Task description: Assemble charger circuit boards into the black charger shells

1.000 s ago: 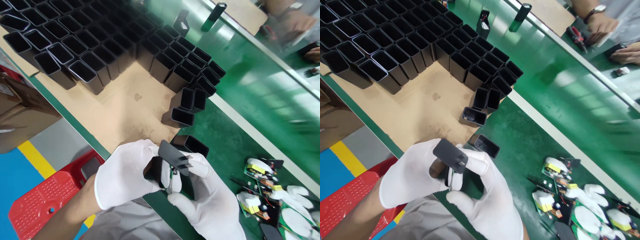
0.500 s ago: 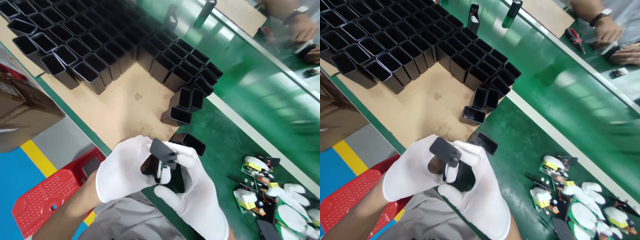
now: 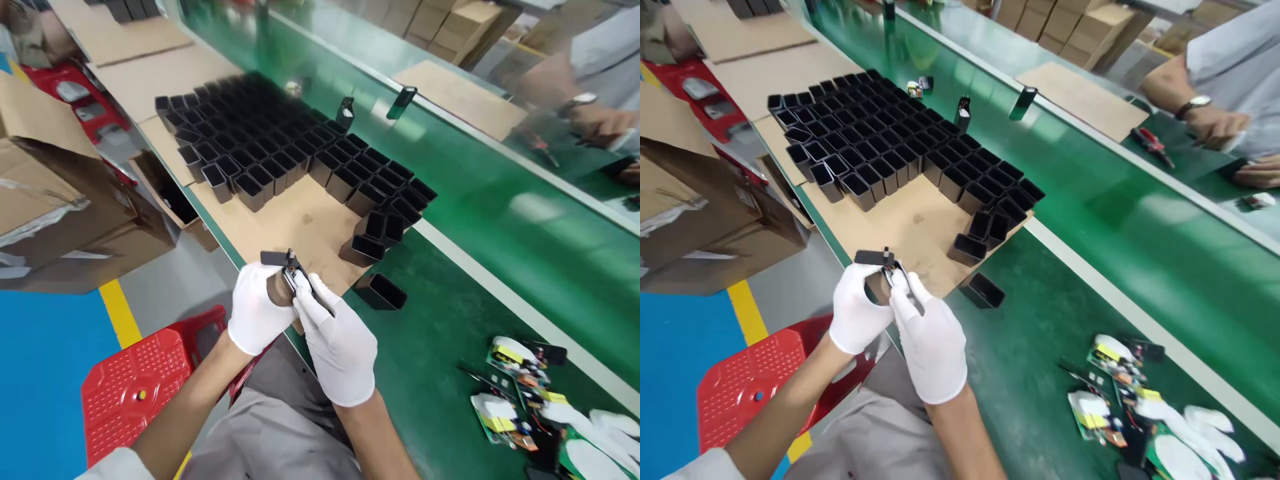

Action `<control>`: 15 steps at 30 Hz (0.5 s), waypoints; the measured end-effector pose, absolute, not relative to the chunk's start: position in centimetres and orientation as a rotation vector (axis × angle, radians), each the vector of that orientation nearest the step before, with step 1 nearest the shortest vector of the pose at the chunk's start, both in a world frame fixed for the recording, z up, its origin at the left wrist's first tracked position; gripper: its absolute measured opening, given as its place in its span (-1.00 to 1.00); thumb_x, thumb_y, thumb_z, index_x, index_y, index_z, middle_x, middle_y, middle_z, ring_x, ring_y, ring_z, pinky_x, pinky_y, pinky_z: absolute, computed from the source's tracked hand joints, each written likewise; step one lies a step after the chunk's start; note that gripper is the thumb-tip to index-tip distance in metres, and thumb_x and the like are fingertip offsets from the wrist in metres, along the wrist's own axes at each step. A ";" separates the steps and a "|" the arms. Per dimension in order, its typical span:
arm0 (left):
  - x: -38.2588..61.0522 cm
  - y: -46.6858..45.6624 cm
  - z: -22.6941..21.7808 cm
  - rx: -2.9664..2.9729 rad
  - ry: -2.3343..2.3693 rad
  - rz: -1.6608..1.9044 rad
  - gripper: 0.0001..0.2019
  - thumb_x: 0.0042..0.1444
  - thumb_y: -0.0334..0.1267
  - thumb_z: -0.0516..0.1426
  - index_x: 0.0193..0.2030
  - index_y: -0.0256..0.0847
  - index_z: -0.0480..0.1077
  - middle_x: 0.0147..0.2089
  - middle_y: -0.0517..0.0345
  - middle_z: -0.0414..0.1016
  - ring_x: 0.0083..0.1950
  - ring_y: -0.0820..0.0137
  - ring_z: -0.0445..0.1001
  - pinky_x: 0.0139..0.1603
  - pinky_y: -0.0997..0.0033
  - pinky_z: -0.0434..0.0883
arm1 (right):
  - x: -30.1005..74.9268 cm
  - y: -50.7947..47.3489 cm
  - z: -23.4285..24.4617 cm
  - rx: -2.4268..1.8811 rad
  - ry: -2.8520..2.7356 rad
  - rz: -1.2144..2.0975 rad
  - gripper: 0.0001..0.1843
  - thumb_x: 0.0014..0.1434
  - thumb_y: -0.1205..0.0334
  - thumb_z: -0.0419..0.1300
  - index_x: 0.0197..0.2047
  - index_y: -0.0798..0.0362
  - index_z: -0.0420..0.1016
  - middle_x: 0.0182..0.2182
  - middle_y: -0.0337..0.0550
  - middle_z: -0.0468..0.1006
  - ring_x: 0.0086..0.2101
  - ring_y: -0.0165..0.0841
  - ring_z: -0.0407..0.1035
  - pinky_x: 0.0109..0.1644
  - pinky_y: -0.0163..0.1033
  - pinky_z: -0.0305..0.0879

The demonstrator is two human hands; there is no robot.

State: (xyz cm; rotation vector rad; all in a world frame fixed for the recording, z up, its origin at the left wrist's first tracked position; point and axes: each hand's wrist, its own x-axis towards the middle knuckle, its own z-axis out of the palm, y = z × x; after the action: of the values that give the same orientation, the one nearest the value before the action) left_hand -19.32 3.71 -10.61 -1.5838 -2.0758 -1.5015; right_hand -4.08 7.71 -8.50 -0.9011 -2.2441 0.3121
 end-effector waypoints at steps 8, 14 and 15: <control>-20.2 3.4 -11.7 -1.832 -1.739 -1.564 -0.48 0.15 -0.48 0.27 0.25 -0.07 0.41 0.16 -0.05 0.62 0.15 0.23 0.66 0.13 0.22 0.67 | -4.4 8.4 -8.9 -0.813 -2.260 0.190 -0.66 0.48 0.29 0.19 0.23 -0.05 0.63 0.17 0.04 0.68 0.05 -0.20 0.67 0.11 -0.20 0.67; -21.4 4.1 -10.0 -1.849 -1.707 -1.517 -0.55 0.14 -0.37 0.32 0.18 -0.04 0.48 0.07 0.04 0.65 0.02 0.25 0.70 0.03 0.29 0.68 | -4.9 8.5 -7.3 -0.752 -2.189 0.103 -0.72 0.45 0.27 0.26 0.17 -0.06 0.64 0.12 0.00 0.70 0.06 -0.22 0.67 0.13 -0.21 0.66; -21.4 4.1 -10.3 -1.857 -1.727 -1.494 -0.56 0.13 -0.36 0.32 0.17 -0.04 0.49 0.05 0.05 0.65 0.00 0.25 0.71 0.02 0.30 0.68 | -4.9 8.5 -7.5 -0.759 -2.195 0.092 -0.73 0.46 0.26 0.24 0.16 -0.04 0.65 0.11 0.03 0.70 0.05 -0.21 0.67 0.11 -0.20 0.66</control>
State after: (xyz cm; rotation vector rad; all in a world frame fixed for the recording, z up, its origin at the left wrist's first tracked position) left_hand -21.41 4.08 -10.26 -1.8574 -1.7270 -1.4935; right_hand -4.88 8.52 -7.52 -0.7593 -2.1952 0.0920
